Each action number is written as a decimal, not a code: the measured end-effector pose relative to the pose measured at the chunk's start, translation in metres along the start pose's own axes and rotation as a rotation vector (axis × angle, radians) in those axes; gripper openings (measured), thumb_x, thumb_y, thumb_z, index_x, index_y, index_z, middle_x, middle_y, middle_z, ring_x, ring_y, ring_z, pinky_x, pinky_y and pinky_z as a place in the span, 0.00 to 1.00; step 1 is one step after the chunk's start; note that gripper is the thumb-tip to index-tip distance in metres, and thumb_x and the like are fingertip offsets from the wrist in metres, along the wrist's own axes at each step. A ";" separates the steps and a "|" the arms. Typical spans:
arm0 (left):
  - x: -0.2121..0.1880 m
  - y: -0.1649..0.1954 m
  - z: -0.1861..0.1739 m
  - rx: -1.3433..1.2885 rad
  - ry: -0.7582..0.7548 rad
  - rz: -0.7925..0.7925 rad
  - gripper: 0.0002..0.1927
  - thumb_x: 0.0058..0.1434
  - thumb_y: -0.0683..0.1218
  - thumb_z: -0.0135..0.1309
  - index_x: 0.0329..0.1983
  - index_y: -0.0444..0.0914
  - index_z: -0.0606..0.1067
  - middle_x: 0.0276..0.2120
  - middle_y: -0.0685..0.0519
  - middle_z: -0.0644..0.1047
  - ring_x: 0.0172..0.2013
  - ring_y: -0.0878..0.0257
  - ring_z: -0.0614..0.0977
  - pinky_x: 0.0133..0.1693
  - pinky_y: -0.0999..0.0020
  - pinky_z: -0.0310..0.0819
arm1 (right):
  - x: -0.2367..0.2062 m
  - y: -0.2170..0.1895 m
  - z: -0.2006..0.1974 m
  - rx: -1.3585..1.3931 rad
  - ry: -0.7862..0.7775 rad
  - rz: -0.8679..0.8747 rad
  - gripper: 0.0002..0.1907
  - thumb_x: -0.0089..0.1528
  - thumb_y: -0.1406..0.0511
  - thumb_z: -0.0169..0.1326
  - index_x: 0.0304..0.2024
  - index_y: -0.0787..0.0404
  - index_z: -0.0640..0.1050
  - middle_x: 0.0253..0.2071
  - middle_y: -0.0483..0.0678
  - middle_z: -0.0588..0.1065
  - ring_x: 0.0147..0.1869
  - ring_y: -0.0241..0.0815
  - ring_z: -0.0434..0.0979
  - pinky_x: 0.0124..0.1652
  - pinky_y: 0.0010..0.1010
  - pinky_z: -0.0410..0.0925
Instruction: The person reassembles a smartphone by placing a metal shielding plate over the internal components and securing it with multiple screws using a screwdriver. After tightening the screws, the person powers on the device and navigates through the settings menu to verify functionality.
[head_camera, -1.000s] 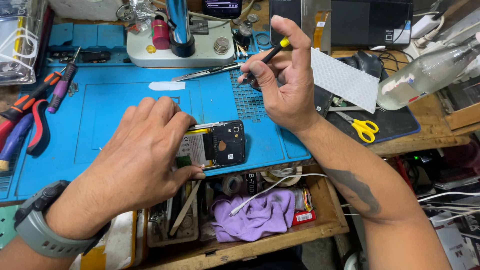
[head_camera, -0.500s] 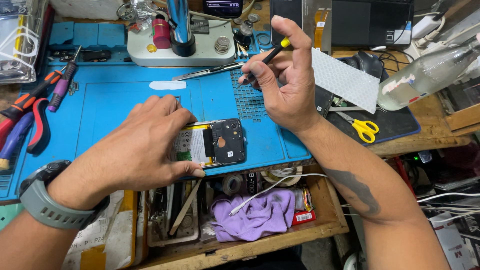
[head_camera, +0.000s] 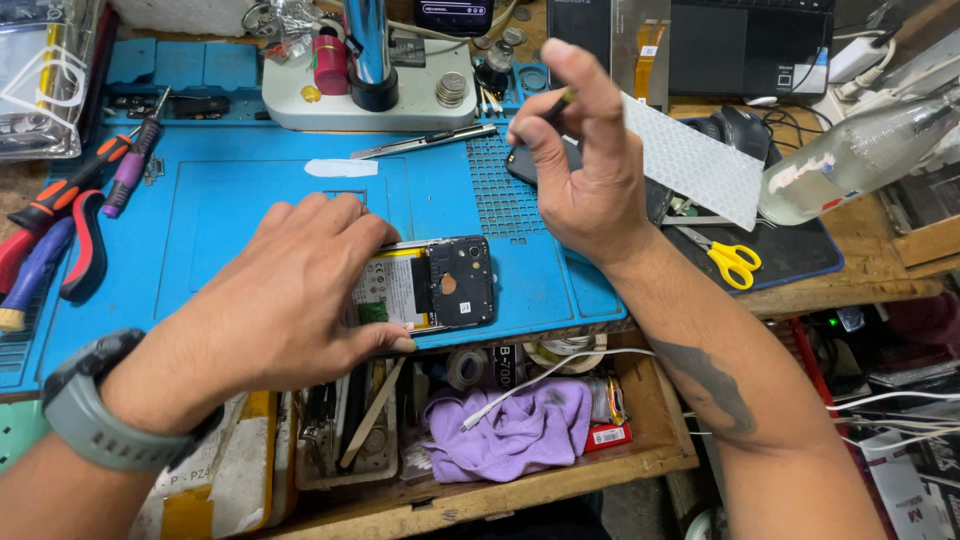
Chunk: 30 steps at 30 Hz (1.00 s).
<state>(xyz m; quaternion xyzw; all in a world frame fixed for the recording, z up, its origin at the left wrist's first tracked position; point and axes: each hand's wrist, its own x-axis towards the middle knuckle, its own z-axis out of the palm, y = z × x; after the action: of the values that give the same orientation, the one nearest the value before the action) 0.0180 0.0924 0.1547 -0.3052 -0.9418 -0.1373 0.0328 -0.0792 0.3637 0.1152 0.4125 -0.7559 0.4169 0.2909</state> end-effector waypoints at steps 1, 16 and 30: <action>-0.004 0.002 0.001 0.015 0.044 0.023 0.36 0.44 0.58 0.68 0.51 0.35 0.71 0.39 0.43 0.72 0.42 0.47 0.73 0.44 0.51 0.64 | 0.002 -0.001 0.000 -0.037 -0.029 0.007 0.28 0.77 0.68 0.53 0.73 0.54 0.55 0.38 0.44 0.76 0.41 0.33 0.83 0.43 0.23 0.77; -0.033 -0.014 0.028 -0.680 0.314 -0.231 0.35 0.68 0.57 0.50 0.70 0.37 0.52 0.48 0.45 0.72 0.44 0.54 0.75 0.47 0.61 0.74 | 0.008 -0.008 -0.003 -0.350 -0.486 -0.017 0.14 0.66 0.61 0.60 0.54 0.53 0.79 0.35 0.49 0.76 0.38 0.51 0.79 0.37 0.41 0.71; -0.055 0.021 0.020 -1.908 0.444 -0.148 0.39 0.74 0.66 0.27 0.74 0.33 0.60 0.61 0.36 0.71 0.54 0.51 0.78 0.56 0.47 0.76 | 0.020 -0.080 -0.022 -0.052 -0.302 0.015 0.14 0.67 0.66 0.61 0.55 0.60 0.78 0.47 0.49 0.78 0.47 0.44 0.80 0.44 0.32 0.73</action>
<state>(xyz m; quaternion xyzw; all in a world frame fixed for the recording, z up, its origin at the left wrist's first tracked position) 0.0751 0.0834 0.1322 -0.1110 -0.4247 -0.8965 -0.0599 -0.0174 0.3499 0.1723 0.4570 -0.8046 0.3328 0.1814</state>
